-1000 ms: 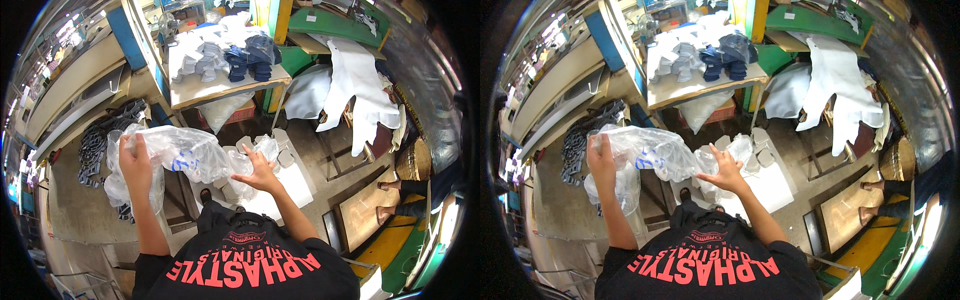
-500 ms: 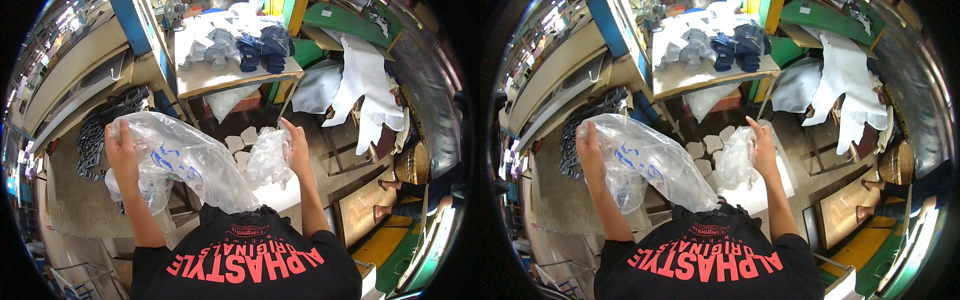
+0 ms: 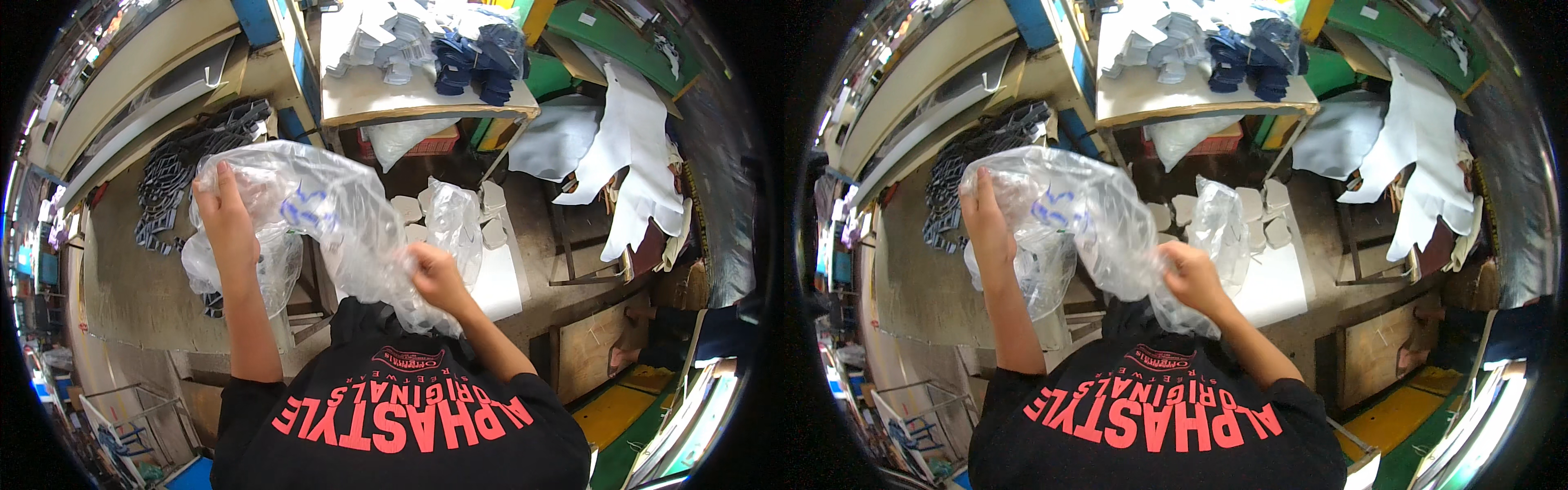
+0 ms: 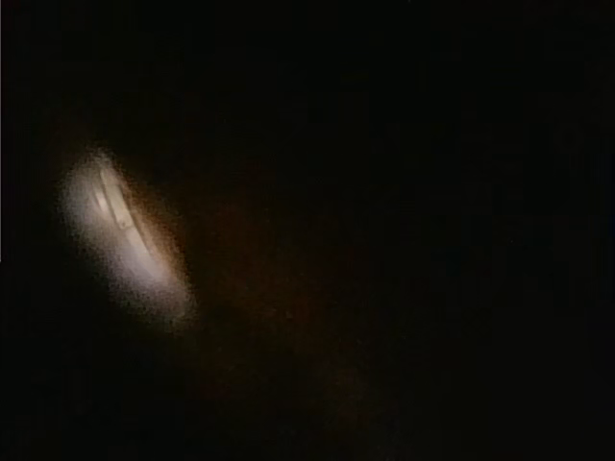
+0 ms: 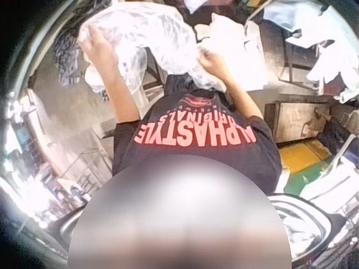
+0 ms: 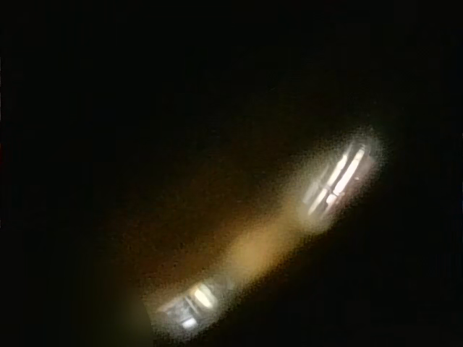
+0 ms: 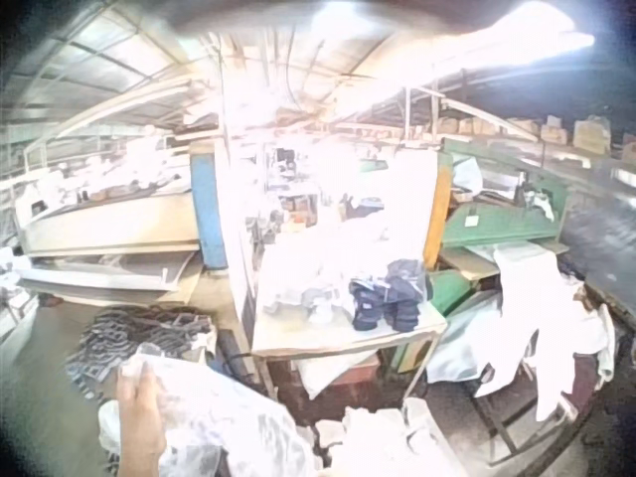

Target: The person places white foam pieces into a clear plastic bag, seals it, and writes on the bag with a marker. They then place the bag on a table and continue packing more foam pieces into another bag.

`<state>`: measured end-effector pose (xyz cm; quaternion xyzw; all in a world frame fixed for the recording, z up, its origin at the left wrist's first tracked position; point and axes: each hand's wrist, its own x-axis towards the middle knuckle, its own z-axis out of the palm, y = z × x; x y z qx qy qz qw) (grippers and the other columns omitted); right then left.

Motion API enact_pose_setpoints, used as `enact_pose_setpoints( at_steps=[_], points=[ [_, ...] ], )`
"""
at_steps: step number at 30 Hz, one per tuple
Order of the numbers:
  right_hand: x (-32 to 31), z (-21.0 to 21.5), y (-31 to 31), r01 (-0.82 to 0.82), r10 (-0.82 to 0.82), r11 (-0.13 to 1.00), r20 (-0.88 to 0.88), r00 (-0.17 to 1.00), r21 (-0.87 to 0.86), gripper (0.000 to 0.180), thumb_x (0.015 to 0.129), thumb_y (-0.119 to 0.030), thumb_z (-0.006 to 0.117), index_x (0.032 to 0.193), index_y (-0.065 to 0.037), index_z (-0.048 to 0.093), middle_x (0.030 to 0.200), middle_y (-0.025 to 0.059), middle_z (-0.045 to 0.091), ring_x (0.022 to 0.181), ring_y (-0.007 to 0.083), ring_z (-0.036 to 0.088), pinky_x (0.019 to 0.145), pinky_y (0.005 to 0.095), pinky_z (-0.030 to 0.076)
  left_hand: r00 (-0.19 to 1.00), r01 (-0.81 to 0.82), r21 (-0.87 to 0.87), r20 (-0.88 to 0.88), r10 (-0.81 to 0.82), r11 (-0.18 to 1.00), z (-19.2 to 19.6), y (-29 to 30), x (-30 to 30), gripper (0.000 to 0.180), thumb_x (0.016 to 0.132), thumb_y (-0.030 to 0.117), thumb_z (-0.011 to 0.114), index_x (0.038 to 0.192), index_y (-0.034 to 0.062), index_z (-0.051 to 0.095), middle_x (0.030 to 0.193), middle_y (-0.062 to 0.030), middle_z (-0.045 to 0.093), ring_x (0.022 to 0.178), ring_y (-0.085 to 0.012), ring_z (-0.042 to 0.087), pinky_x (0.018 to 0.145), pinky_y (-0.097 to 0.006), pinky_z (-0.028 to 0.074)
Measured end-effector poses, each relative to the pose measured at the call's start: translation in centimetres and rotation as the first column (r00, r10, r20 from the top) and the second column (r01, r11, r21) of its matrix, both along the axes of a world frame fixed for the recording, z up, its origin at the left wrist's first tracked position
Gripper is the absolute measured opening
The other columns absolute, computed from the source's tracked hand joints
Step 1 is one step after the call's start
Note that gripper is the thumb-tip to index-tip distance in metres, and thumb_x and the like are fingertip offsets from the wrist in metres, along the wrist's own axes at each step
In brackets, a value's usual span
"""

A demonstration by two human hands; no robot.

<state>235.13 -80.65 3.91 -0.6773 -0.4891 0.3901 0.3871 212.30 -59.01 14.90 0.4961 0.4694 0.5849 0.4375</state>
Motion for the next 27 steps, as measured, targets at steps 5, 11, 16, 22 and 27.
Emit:
enact_pose_setpoints(
  at_steps=[5, 11, 16, 22, 27],
  points=[
    [6.1, 1.2, 0.5, 0.47, -0.374, 0.875, -0.454, 0.809, 0.117, 0.029, 0.113, -0.026, 0.06, 0.096, -0.007, 0.074, 0.078, -0.0021, 0.07, 0.066, 0.0038, 0.058, 0.059, 0.0223, 0.044, 0.972, 0.067, 0.129, -0.232, -0.036, 0.989, 1.1, 0.7, -3.5, 0.033, 0.107, 0.034, 0.071, 0.119, 0.0053, 0.059, 0.091, -0.0037, 0.066, 0.077, -0.0067, 0.06, 0.054, -0.026, 0.054],
    [11.2, 2.7, 0.1, 0.632, -0.471, 0.746, -0.507, 0.722, 0.208, 0.032, 0.112, -0.034, 0.063, 0.1, -0.006, 0.073, 0.078, -0.0061, 0.066, 0.064, 0.001, 0.052, 0.059, 0.0212, 0.042, 0.867, 0.114, 0.048, -0.492, -0.076, 0.992, 0.5, -0.1, -5.0, 0.035, 0.106, 0.036, 0.073, 0.117, 0.0068, 0.056, 0.085, -0.0016, 0.066, 0.063, -0.0058, 0.057, 0.043, -0.022, 0.046],
    [11.8, 2.9, 0.2, 0.611, -0.451, 0.734, -0.46, 0.765, 0.296, 0.035, 0.114, -0.034, 0.06, 0.099, -0.005, 0.073, 0.083, -0.005, 0.068, 0.069, 0.0014, 0.054, 0.064, 0.0207, 0.044, 0.913, 0.182, 0.079, -0.383, -0.139, 0.98, 0.0, -1.2, -4.8, 0.033, 0.108, 0.034, 0.069, 0.117, 0.007, 0.054, 0.086, -0.0035, 0.07, 0.058, -0.0029, 0.054, 0.041, -0.02, 0.042],
    [11.9, 2.8, -0.2, 0.605, -0.423, 0.725, -0.481, 0.768, 0.328, 0.035, 0.115, -0.033, 0.058, 0.101, -0.004, 0.073, 0.087, -0.0044, 0.069, 0.073, 0.0013, 0.055, 0.066, 0.0206, 0.045, 0.922, 0.229, 0.017, -0.326, -0.211, 0.973, 0.5, -2.9, -5.2, 0.026, 0.111, 0.028, 0.065, 0.116, 0.0067, 0.051, 0.092, -0.0056, 0.073, 0.058, -0.0028, 0.055, 0.043, -0.02, 0.043],
    [11.9, 1.7, -0.7, 0.549, -0.389, 0.79, -0.47, 0.792, 0.272, 0.033, 0.115, -0.031, 0.057, 0.113, -0.001, 0.072, 0.096, -0.0009, 0.074, 0.081, 0.0036, 0.062, 0.075, 0.0221, 0.051, 0.949, 0.181, 0.162, -0.287, -0.129, 0.97, -0.5, -3.8, -4.6, 0.019, 0.111, 0.02, 0.063, 0.115, 0.0065, 0.05, 0.095, -0.0073, 0.074, 0.072, -0.0109, 0.069, 0.056, -0.024, 0.055]
  ],
)
